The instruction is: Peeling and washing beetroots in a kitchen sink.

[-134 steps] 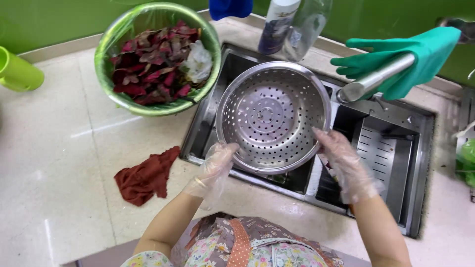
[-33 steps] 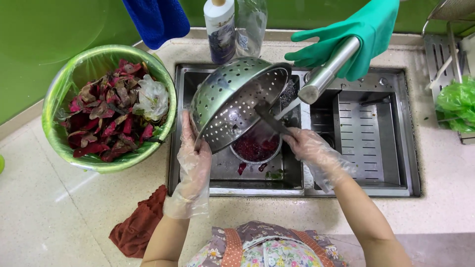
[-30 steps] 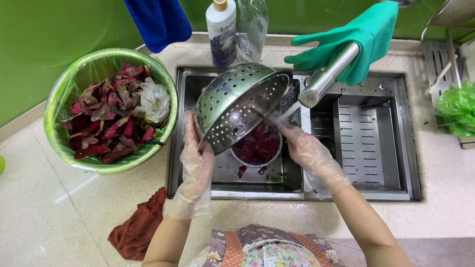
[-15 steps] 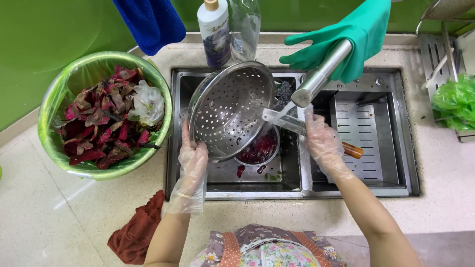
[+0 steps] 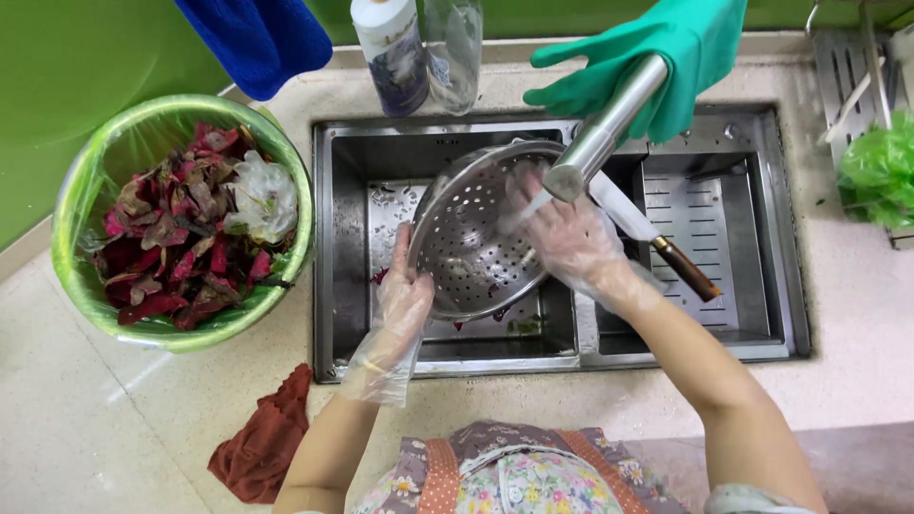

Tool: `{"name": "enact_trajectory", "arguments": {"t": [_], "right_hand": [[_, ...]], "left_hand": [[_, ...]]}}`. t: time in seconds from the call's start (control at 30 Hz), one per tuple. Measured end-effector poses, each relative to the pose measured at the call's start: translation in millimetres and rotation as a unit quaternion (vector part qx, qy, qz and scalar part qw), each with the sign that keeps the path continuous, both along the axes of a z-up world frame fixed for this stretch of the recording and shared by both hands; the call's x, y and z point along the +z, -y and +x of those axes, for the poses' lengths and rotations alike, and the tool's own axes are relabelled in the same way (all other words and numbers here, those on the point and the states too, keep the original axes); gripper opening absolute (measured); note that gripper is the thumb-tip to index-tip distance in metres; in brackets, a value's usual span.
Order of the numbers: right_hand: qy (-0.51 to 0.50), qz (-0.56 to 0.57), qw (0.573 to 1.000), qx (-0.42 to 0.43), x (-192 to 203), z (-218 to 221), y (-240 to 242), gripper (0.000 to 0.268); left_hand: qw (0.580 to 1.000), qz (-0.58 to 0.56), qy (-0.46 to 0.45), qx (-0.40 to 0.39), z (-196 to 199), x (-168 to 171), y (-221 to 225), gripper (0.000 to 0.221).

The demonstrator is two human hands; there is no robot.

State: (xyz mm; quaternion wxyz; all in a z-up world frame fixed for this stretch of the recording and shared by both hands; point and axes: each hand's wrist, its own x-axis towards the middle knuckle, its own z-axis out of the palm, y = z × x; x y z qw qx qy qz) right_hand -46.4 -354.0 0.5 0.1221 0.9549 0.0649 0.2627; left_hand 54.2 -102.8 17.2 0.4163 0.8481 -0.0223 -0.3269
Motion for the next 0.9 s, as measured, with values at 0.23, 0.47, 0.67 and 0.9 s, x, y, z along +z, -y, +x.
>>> {"name": "enact_trajectory", "arguments": {"t": [0.23,0.47,0.67,0.9], "right_hand": [[-0.3,0.24,0.906,-0.178,8.9,25.7,-72.2,0.084],[-0.234,0.299,0.925,0.02,5.2,-5.5,-72.8,0.038],[0.021,0.111,0.95,-0.291,-33.0,-87.6,43.9,0.051],[-0.373,0.319,0.714,-0.499,-123.8,-147.3,150.3,0.086]], "left_hand": [[0.993,-0.065,0.017,0.097,-5.9,2.2,20.1,0.073],[0.942,-0.186,0.256,0.109,21.2,3.4,12.1,0.078],[0.989,0.022,0.08,0.125,25.2,0.7,-14.4,0.086],[0.982,-0.078,-0.173,0.008,-25.1,70.9,-27.1,0.038]]}}
